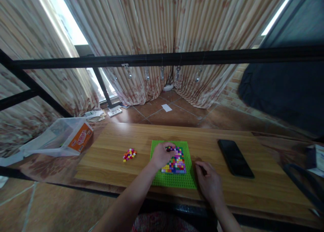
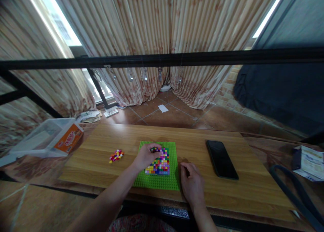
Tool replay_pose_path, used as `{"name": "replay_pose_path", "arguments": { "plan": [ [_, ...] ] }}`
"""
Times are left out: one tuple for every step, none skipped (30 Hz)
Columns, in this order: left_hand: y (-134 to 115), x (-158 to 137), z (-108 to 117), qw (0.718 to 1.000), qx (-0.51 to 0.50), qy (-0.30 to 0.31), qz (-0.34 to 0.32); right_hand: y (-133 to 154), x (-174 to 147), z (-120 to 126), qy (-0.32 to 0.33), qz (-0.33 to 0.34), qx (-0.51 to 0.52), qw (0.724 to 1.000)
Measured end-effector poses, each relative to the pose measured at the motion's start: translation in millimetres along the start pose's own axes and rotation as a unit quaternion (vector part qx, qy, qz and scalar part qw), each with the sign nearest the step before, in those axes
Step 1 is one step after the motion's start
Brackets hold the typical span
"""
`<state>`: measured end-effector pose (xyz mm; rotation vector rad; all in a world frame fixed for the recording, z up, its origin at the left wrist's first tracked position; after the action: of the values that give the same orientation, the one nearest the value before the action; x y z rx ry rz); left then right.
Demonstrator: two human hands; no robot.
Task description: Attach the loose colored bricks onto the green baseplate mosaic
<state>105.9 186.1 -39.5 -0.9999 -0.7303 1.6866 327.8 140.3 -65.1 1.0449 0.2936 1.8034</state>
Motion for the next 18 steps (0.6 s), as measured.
{"name": "replay_pose_path", "arguments": {
  "plan": [
    [1.1, 1.6, -1.1, 1.000, 0.001, 0.010, 0.008, -0.1, -0.1, 0.2, 0.000, -0.001, -0.002, 1.000],
    [1.7, 2.8, -1.7, 1.000, 0.001, 0.016, 0.014, -0.2, -0.2, 0.5, -0.001, -0.001, -0.005, 1.000],
    [1.7, 3.7, -1.9, 1.000, 0.001, 0.021, 0.019, -0.4, -0.4, 0.7, -0.001, -0.002, -0.007, 1.000],
    [1.1, 4.3, -1.7, 1.000, 0.001, 0.021, 0.021, -0.5, -0.5, 0.6, 0.000, -0.002, -0.009, 1.000],
    [0.0, 4.6, -1.3, 1.000, 0.001, 0.020, 0.020, -0.8, -0.6, 0.5, 0.001, -0.003, -0.010, 1.000],
    [-1.1, 4.7, -0.9, 1.000, 0.000, 0.017, 0.019, -1.2, -0.8, 0.4, 0.001, -0.004, -0.011, 1.000],
    [-2.1, 4.8, -0.5, 1.000, 0.000, 0.014, 0.019, -1.7, -0.9, 0.0, 0.002, -0.006, -0.011, 1.000],
    [-2.6, 4.8, -0.4, 1.000, 0.000, 0.012, 0.022, -2.0, -1.0, -0.5, 0.004, -0.007, -0.009, 1.000],
    [-2.5, 4.9, -0.6, 1.000, 0.001, 0.010, 0.027, -2.3, -1.1, -0.9, 0.005, -0.007, -0.009, 1.000],
    [-2.1, 5.0, -1.0, 0.999, 0.002, 0.008, 0.032, -2.4, -1.1, -1.1, 0.006, -0.008, -0.009, 1.000],
    [-1.5, 5.1, -1.5, 0.999, 0.001, 0.007, 0.037, -2.3, -1.1, -1.2, 0.006, -0.008, -0.009, 1.000],
    [-0.9, 5.2, -2.0, 0.999, 0.001, 0.004, 0.040, -2.1, -1.1, -1.4, 0.007, -0.007, -0.010, 1.000],
    [-0.4, 5.3, -2.4, 0.999, 0.000, 0.001, 0.041, -2.0, -1.1, -1.3, 0.006, -0.007, -0.011, 1.000],
    [0.1, 5.3, -2.7, 0.999, 0.000, -0.005, 0.040, -2.0, -1.2, -1.3, 0.005, -0.007, -0.011, 1.000],
    [0.7, 5.2, -2.8, 0.999, 0.003, -0.011, 0.038, -2.1, -1.3, -1.4, 0.005, -0.007, -0.010, 1.000],
    [1.0, 4.7, -2.9, 0.999, 0.006, -0.016, 0.034, -2.5, -1.4, -1.4, 0.003, -0.009, -0.006, 1.000],
    [0.8, 3.6, -2.9, 0.999, 0.009, -0.020, 0.027, -3.2, -1.6, -1.7, 0.003, -0.009, -0.003, 1.000],
    [-0.4, 1.8, -2.3, 1.000, 0.008, -0.023, 0.013, -4.1, -1.8, -2.0, 0.002, -0.010, 0.000, 1.000]
  ]
}}
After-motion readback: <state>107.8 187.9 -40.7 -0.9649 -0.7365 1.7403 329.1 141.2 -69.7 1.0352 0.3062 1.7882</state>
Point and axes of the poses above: each hand's wrist, its own x-axis towards the middle knuckle, its own z-axis out of the back of the hand, y = z × x, the point moved 8 cm from there along x, towards the middle knuckle, and after that the axes turned 14 degrees about z, right-handed, at the moved point
